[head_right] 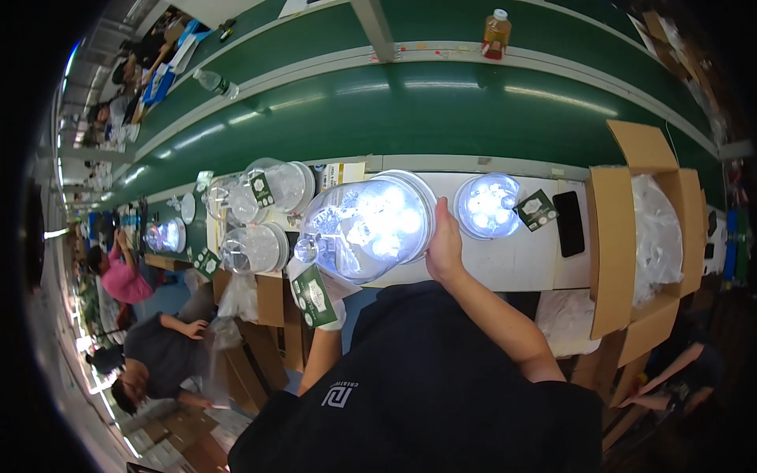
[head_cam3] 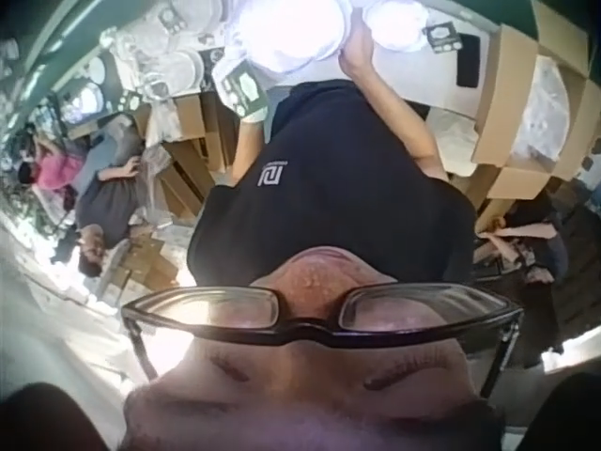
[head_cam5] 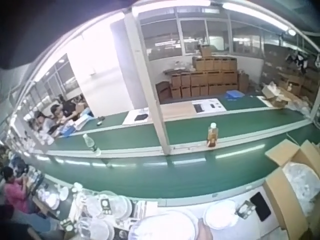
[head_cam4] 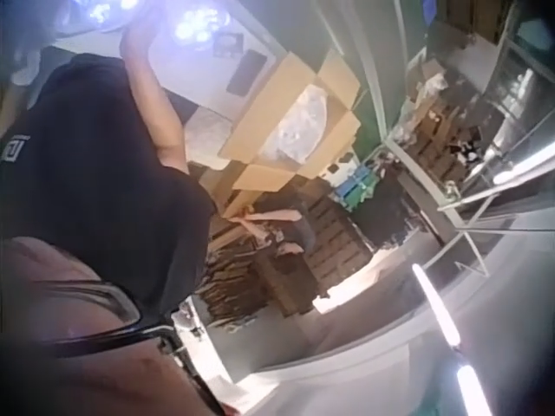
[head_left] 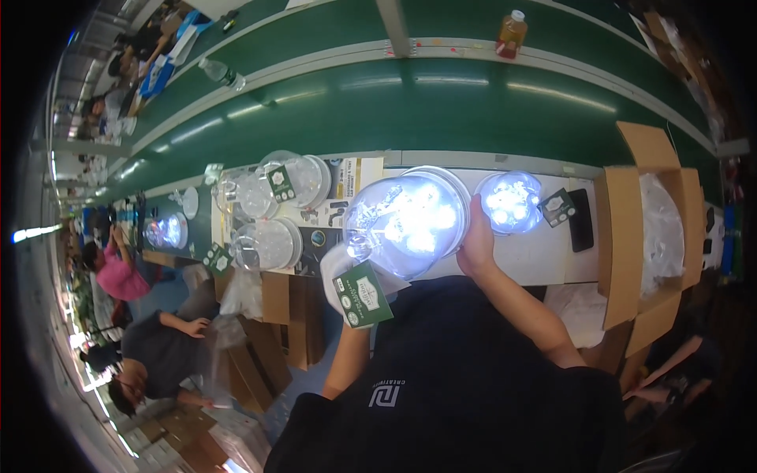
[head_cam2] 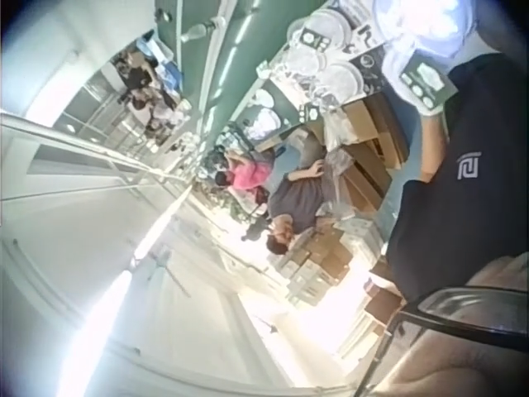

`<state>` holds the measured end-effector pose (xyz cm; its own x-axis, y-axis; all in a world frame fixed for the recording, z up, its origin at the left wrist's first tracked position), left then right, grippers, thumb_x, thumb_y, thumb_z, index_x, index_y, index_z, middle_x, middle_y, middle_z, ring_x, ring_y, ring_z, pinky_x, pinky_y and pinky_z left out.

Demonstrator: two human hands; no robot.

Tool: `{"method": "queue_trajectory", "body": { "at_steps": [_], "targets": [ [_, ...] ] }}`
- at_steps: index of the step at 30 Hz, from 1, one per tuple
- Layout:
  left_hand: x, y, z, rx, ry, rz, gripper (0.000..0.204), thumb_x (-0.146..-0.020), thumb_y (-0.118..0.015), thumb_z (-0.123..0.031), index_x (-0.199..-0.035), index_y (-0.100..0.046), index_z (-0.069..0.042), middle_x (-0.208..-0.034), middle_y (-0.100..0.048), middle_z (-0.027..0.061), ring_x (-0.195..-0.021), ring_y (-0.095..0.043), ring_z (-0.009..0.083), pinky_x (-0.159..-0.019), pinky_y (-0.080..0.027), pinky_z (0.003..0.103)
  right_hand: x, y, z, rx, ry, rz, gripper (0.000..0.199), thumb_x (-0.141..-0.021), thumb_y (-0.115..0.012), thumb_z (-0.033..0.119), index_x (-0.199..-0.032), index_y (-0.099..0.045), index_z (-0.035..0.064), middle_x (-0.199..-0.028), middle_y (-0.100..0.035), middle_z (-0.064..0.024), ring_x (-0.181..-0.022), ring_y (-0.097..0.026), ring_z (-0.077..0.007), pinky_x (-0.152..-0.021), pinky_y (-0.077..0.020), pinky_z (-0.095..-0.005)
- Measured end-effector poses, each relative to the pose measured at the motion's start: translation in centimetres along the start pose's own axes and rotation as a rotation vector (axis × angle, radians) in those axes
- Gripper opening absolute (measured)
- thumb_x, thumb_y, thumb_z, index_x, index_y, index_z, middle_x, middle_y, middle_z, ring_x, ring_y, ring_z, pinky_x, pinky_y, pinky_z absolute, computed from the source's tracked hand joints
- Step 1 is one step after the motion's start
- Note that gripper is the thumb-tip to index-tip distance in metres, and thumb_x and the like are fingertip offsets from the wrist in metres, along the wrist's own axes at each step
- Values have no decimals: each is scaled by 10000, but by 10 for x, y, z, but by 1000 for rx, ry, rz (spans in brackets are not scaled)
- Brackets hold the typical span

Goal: Assembling and packing glowing LED light fixtures into boxes at a factory workstation.

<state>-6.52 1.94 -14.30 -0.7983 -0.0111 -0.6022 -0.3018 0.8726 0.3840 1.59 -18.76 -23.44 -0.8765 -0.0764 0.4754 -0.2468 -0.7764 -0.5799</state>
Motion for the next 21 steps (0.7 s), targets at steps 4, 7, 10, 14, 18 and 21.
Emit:
{"method": "queue_trajectory", "body": {
  "at_steps": [4, 7, 10, 14, 18, 21],
  "targets": [
    [11, -2, -5, -223, -189, -77, 274, -771, -697, -95, -1013, -713, 33, -978, -728, 140, -781, -707, 284, -699, -552, 373, 2, -1, 5, 80, 29, 65, 478, -1100, -369, 395, -1261, -554, -16, -1160, -614, -87, -1039, -598, -157, -925, -484, -314],
    [-25, -3, -36, -404, -213, 177, 345, -713, -754, -106, -1048, -716, -35, -1045, -707, 121, -950, -685, 304, -812, -531, 399, 6, -7, 4, 129, 56, 4, 498, -1100, -362, 402, -1244, -568, -27, -1141, -623, -95, -1026, -594, -154, -924, -477, -305],
    [-63, -7, -57, -684, -298, 332, 434, -719, -773, -155, -1131, -692, -45, -1159, -671, 113, -1155, -622, 336, -976, -469, 468, 12, -7, 2, 191, 64, 86, 510, -1101, -356, 404, -1221, -584, -36, -1124, -630, -103, -1035, -592, -157, -931, -472, -302],
    [-94, -37, -54, -827, -127, 533, 499, -815, -738, -278, -1246, -626, -54, -1291, -582, 147, -1285, -506, 360, -1039, -410, 510, 15, -14, 10, 191, 99, 37, 508, -1102, -355, 387, -1229, -581, -51, -1123, -637, -111, -1028, -598, -164, -925, -475, -305],
    [-78, -62, -42, -1003, -169, 597, 471, -889, -663, -346, -1244, -630, -38, -1285, -583, 165, -1299, -482, 366, -1096, -345, 551, 7, -7, 2, 170, 132, 51, 470, -1101, -367, 355, -1231, -584, -41, -1111, -643, -101, -991, -609, -164, -900, -483, -306],
    [-61, -78, -26, -1119, -256, 722, 479, -898, -607, -320, -1263, -620, -10, -1304, -583, 173, -1297, -494, 361, -1108, -341, 549, 0, 5, -13, 192, 89, -13, 471, -1093, -393, 372, -1242, -578, -35, -1110, -643, -96, -990, -609, -159, -898, -485, -305]
  ]
}}
Point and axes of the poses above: each hand's wrist, its own x-axis away from the middle knuckle, its own y-axis out of the back of the hand, z = x × y, the point moved 1 cm from there along -x, towards the middle knuckle
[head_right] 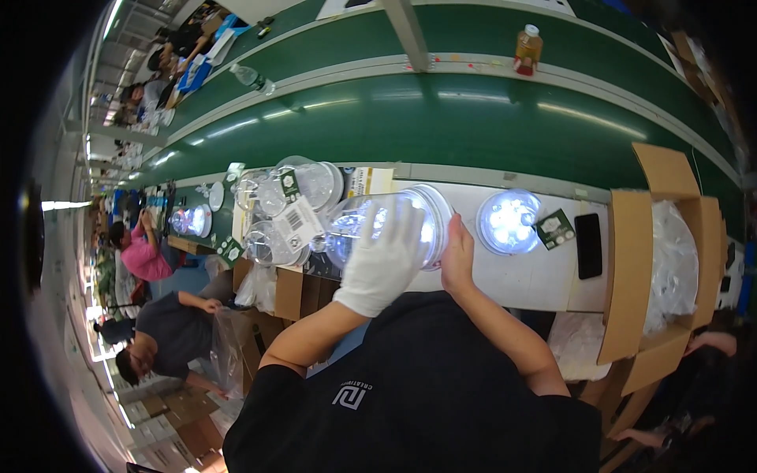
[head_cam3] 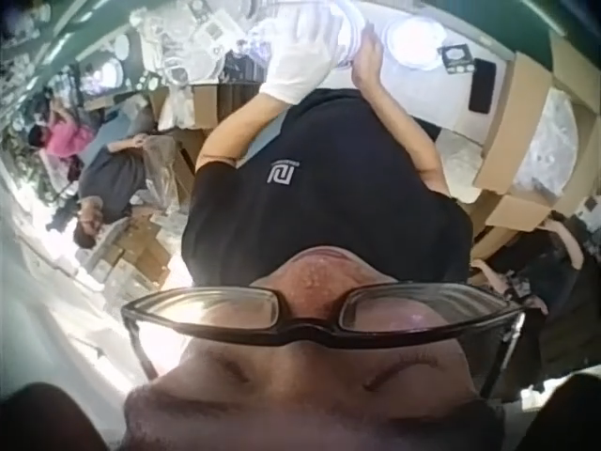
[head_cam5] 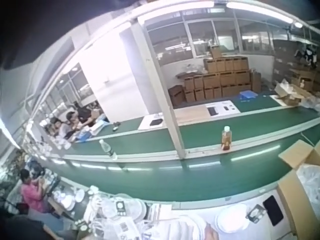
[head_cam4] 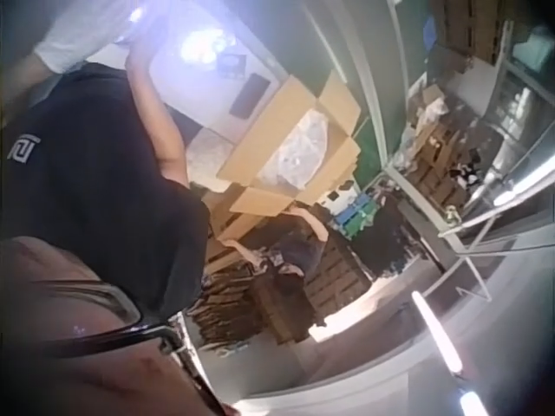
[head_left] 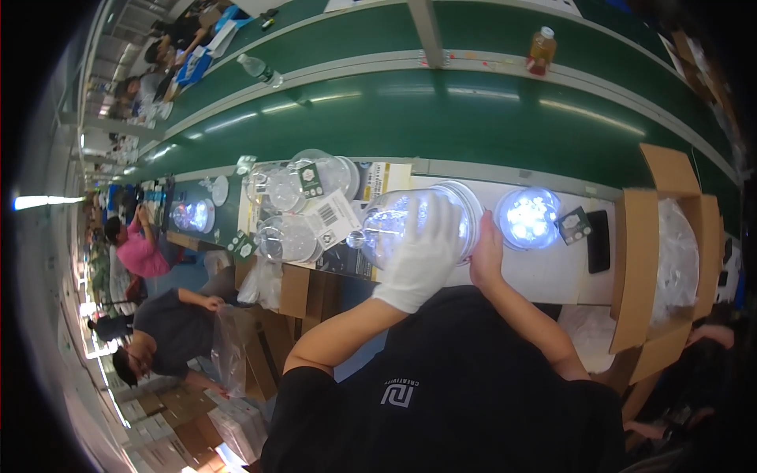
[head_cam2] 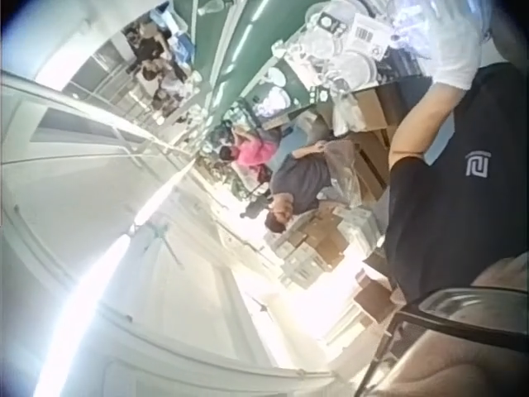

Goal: Assembling and packing glowing LED light fixtures into boxes at a factory workstation.

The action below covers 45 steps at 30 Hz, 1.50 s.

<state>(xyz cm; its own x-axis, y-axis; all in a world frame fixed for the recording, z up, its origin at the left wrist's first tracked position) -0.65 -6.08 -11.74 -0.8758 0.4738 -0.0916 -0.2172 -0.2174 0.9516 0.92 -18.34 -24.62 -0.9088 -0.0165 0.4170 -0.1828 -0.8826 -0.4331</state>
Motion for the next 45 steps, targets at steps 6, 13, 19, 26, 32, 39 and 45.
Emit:
{"method": "queue_trajectory", "body": {
  "at_steps": [6, 13, 19, 26, 32, 39, 45],
  "targets": [
    [31, -18, -18, 700, -220, -207, 319, -802, -674, -120, -1111, -664, -39, -1151, -639, 145, -1053, -630, 277, -889, -491, 397, -8, -4, 4, 137, -13, 5, 512, -1072, -422, 469, -1126, -629, 4, -929, -664, -51, -819, -644, -145, -699, -521, -282],
    [126, -67, 21, 1479, 1042, -475, 284, -994, -481, -214, -1108, -657, -23, -1049, -671, 138, -970, -648, 234, -848, -484, 357, -27, 11, -18, -5, -155, -48, 476, -1078, -389, 457, -1085, -619, 40, -881, -636, -27, -694, -595, -107, -528, -432, -242],
    [87, -53, 41, 1693, 1209, -434, 317, -1008, -590, -228, -1212, -625, 13, -1038, -661, 95, -910, -580, 140, -820, -485, 313, -33, 21, -42, 169, -89, 68, 468, -1079, -397, 442, -1098, -623, 33, -988, -643, -61, -880, -623, -162, -768, -519, -321],
    [49, -9, 58, 762, 305, -610, 282, -794, -635, -47, -1071, -676, -79, -1048, -700, 87, -1013, -668, 297, -808, -526, 401, -29, 12, -44, 30, -264, 30, 484, -1077, -363, 477, -1063, -649, 87, -819, -661, -10, -570, -583, -90, -385, -324, -230],
    [57, -3, 40, 590, 161, -225, 519, -864, -650, -343, -1333, -593, -130, -1442, -535, 61, -1406, -439, 241, -1072, -345, 533, -25, 9, -33, -3, -380, 7, 491, -1070, -362, 496, -1049, -662, 107, -803, -665, 11, -549, -575, -88, -380, -309, -238],
    [50, -58, 42, 860, 498, -732, 449, -801, -783, -74, -1231, -654, -59, -1313, -615, 147, -1225, -594, 305, -1013, -479, 409, -49, 21, -57, 2, -427, 134, 527, -1071, -365, 498, -1153, -641, 56, -984, -701, -38, -790, -670, -146, -556, -483, -278],
    [46, -115, 41, 1465, 897, -427, 461, -930, -697, -158, -1351, -592, -3, -1388, -594, 148, -1313, -539, 241, -1106, -398, 341, -80, 32, -75, 56, -397, 153, 561, -1073, -340, 510, -1188, -632, 45, -998, -709, -41, -791, -672, -145, -567, -487, -266]
  ]
}}
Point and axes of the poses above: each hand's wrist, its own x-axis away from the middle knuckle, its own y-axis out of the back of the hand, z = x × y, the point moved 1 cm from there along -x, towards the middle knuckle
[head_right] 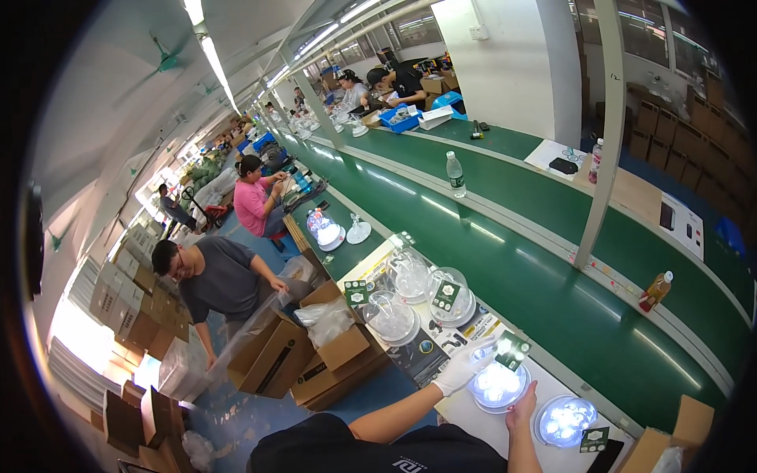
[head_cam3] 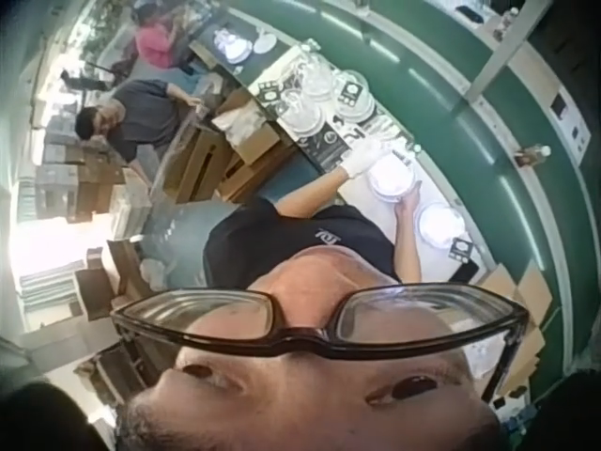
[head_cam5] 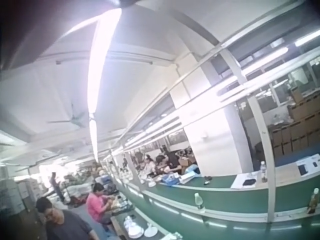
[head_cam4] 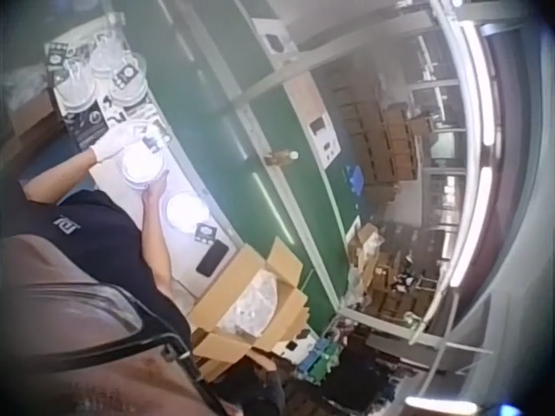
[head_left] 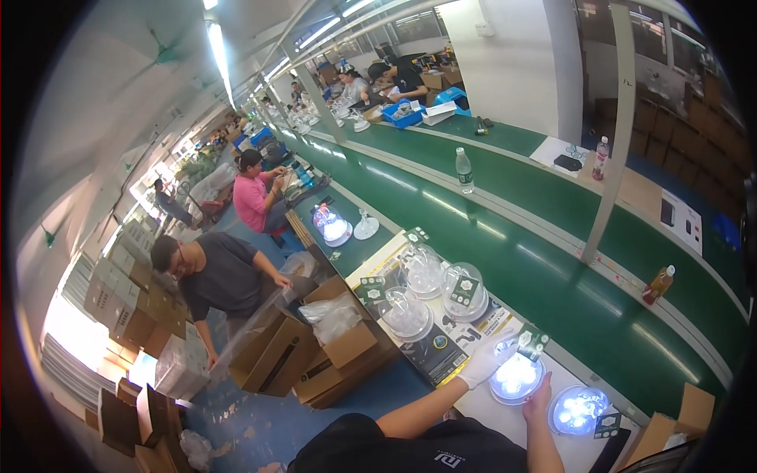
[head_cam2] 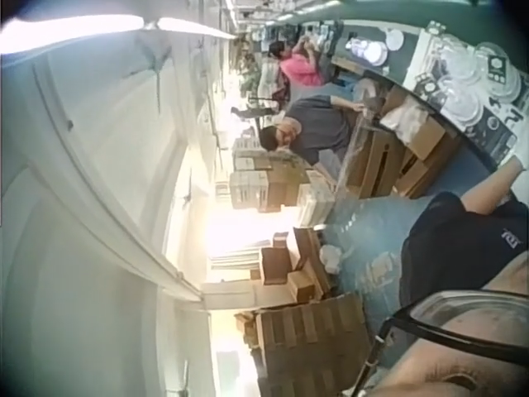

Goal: Assembling and packing glowing LED light fixtures into boxes at a factory workstation.

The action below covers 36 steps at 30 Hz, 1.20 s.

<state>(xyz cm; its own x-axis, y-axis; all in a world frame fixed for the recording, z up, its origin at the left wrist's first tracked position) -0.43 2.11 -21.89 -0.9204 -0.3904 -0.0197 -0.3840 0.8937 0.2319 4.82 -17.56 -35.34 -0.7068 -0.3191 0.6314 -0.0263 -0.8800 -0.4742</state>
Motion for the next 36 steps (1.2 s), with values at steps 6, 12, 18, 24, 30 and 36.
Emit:
{"method": "queue_trajectory", "body": {
  "at_steps": [6, 12, 18, 24, 30, 36],
  "targets": [
    [-20, 1, 28, -12, -131, -48, 380, -948, -662, -121, -1323, -627, -70, -1324, -633, 122, -1294, -543, 255, -1104, -400, 368, -50, -12, -15, 19, -45, -136, 608, -1022, -352, 648, -1162, -639, 130, -840, -633, 48, -592, -516, -84, -436, -311, -252],
    [-30, -5, 35, -95, -379, -113, 238, -895, -678, -93, -1129, -670, -49, -1205, -678, 142, -1159, -625, 324, -1017, -476, 409, -61, 2, -5, 54, -14, -9, 725, -1013, -350, 671, -1327, -569, 55, -1164, -671, -11, -937, -637, -140, -696, -479, -278],
    [-8, -39, 33, -407, -577, -62, 189, -895, -666, -163, -1075, -699, -113, -1146, -696, 114, -1155, -624, 312, -1002, -470, 462, -1, 32, 15, 621, 198, -199, 421, -996, -519, 210, -1368, -548, 14, -1275, -612, -115, -1158, -580, -226, -998, -430, -340],
    [-17, -57, 42, -494, -465, 61, 257, -858, -570, -183, -1039, -751, -153, -1064, -720, 123, -1114, -638, 298, -956, -488, 426, 136, 8, 86, 749, 402, 214, 248, -991, -564, 99, -1193, -644, -20, -1133, -672, -112, -1069, -630, -196, -942, -486, -314],
    [-27, -63, -5, -605, -417, 107, 195, -888, -711, -224, -1016, -744, -81, -1071, -726, 129, -1094, -651, 331, -944, -509, 425, 204, 36, 171, 1033, 998, -387, 218, -872, -675, -27, -1088, -690, -7, -1028, -681, -125, -918, -656, -226, -805, -510, -321],
    [-12, -57, -22, -933, -264, 37, 413, -830, -758, -416, -979, -617, -58, -928, -676, 135, -855, -681, 343, -732, -528, 440, 177, 70, 167, 1402, 931, -563, 361, -812, -787, 161, -1143, -693, 51, -1174, -615, -101, -1058, -575, -300, -890, -493, -395]
  ]
}}
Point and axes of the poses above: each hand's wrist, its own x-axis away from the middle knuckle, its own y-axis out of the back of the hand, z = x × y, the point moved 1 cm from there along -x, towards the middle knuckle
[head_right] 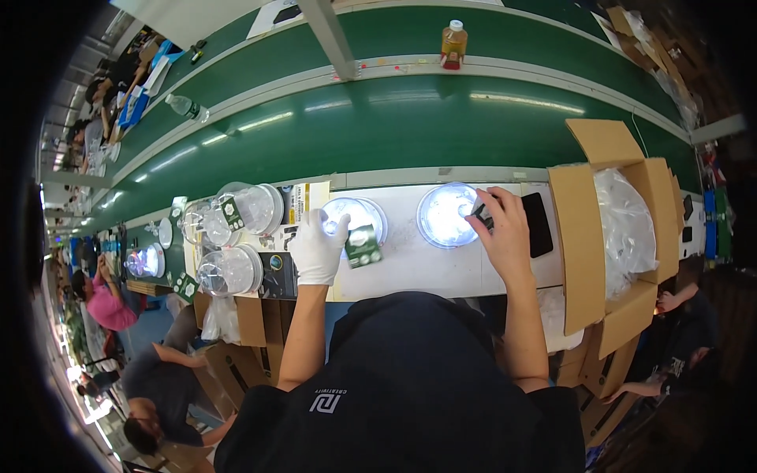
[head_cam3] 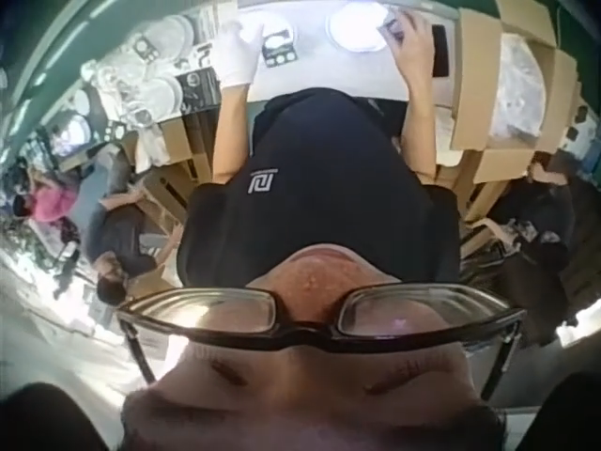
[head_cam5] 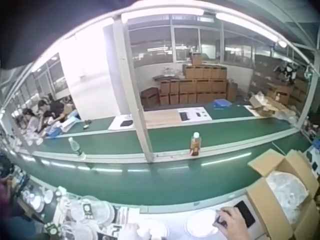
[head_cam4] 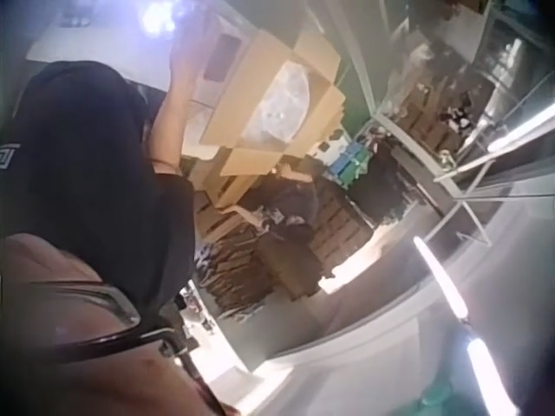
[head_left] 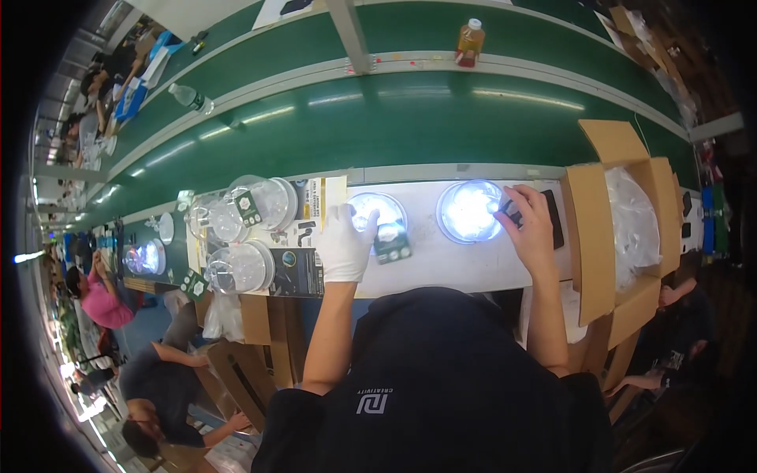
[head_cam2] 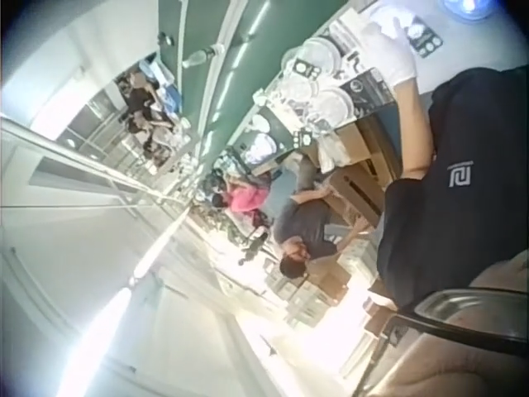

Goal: Assembling and packing glowing LED light fixtures into boxes at a factory workstation.

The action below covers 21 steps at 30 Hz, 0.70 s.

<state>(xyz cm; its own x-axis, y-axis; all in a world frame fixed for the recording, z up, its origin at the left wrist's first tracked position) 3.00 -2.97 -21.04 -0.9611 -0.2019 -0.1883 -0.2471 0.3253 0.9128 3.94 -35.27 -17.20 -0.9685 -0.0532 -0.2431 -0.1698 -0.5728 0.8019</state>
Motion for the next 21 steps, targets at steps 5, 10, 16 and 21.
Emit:
{"method": "queue_trajectory", "body": {
  "at_steps": [5, 10, 16, 21],
  "targets": [
    [-6, -2, 5, -69, -31, 156, 339, -919, -653, -410, -920, -603, -76, -857, -699, 141, -695, -685, 361, -617, -532, 449, -4, -1, -6, -1, 52, 99, 352, -798, -794, 180, -1119, -710, 62, -1167, -621, -86, -1016, -570, -273, -887, -475, -387],
    [-26, 5, 24, -36, -135, 52, 278, -953, -617, -346, -907, -596, -73, -812, -684, 155, -676, -668, 372, -599, -525, 468, -11, -12, -8, 55, 212, 87, 347, -772, -795, 177, -1096, -721, 76, -1094, -638, -64, -998, -571, -258, -866, -459, -384],
    [-64, 12, 51, -90, -213, 60, 233, -950, -620, -323, -976, -612, -92, -864, -698, 147, -734, -689, 354, -617, -536, 478, -20, -25, -13, 59, 256, 77, 306, -760, -755, 60, -1062, -713, 57, -1018, -635, -99, -977, -596, -306, -835, -484, -413],
    [-79, 9, 72, -255, -327, 26, 167, -921, -613, -284, -863, -600, -127, -761, -665, 84, -644, -694, 278, -530, -527, 428, -37, -37, 12, -4, 284, 100, 252, -818, -734, 41, -1065, -694, 21, -1012, -619, -113, -965, -594, -309, -824, -491, -405]
  ]
}}
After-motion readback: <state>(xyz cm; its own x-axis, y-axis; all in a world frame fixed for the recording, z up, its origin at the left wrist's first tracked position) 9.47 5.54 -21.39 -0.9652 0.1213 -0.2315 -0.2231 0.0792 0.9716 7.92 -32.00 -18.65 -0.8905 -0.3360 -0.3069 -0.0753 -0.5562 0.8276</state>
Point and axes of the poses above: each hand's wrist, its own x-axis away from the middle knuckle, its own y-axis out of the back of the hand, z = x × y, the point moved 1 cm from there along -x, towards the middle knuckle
